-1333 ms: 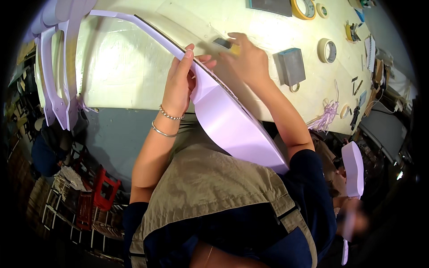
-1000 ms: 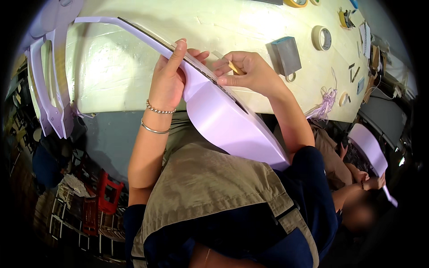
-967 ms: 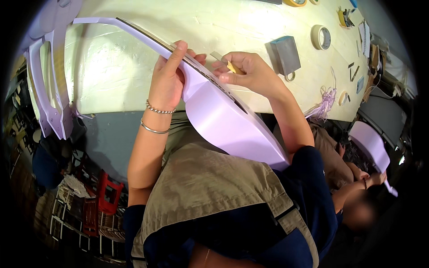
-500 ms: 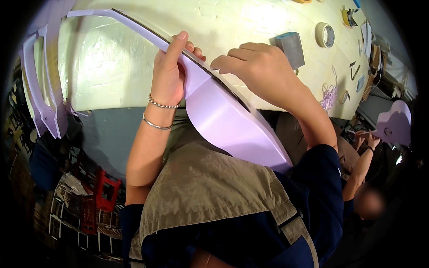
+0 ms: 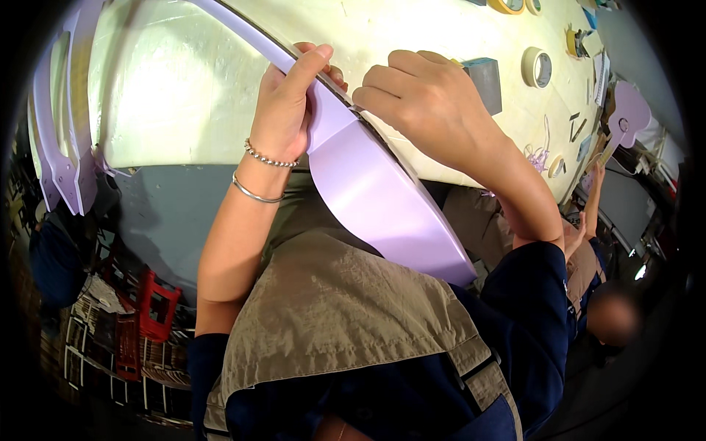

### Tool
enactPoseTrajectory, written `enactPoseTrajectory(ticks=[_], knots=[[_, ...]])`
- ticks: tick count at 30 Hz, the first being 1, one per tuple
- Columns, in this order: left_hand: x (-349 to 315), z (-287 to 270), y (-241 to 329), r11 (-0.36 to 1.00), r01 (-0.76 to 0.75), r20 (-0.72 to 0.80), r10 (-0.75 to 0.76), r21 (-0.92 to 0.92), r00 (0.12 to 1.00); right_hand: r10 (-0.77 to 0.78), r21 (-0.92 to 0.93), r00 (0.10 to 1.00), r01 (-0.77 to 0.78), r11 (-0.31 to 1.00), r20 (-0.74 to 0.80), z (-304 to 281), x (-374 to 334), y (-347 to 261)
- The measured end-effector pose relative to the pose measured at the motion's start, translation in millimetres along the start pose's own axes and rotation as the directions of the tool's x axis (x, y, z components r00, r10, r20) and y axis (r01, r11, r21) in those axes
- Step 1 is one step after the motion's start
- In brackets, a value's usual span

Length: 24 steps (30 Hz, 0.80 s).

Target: The person sands the edges of a light purple ukulele with a sanding block, then applies masking tape to the neck and headstock. The person repeats this process on multiple ukuleles, placing each finished unit on a nearby rack.

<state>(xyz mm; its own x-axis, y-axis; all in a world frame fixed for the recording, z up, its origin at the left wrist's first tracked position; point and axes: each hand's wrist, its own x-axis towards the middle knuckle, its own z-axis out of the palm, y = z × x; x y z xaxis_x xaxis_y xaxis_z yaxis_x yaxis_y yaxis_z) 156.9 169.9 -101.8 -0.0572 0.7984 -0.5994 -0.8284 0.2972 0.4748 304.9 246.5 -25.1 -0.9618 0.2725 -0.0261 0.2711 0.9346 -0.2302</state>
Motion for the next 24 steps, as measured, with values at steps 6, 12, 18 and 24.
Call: enactPoseTrajectory(ticks=[6, 12, 18, 24], knots=[[1, -2, -1, 1.0, -0.015, 0.007, 0.015, 0.011, 1.0, -0.012, 0.013, 0.992, 0.01, 1.0, 0.126, -12, 1, -2], [1, -2, 0, 1.0, -0.013, 0.013, 0.013, 0.003, 1.0, 0.033, 0.027, 0.998, -0.034, 0.999, 0.044, -5, 5, -2], [1, -3, -2, 1.0, -0.023, -0.003, 0.023, 0.018, 1.0, 0.005, 0.061, 0.985, -0.015, 0.998, 0.17, -14, 2, 0], [2, -3, -1, 1.0, -0.003, 0.009, 0.003, -0.009, 1.0, 0.051, 0.06, 0.993, -0.057, 0.997, 0.106, -9, 2, -2]])
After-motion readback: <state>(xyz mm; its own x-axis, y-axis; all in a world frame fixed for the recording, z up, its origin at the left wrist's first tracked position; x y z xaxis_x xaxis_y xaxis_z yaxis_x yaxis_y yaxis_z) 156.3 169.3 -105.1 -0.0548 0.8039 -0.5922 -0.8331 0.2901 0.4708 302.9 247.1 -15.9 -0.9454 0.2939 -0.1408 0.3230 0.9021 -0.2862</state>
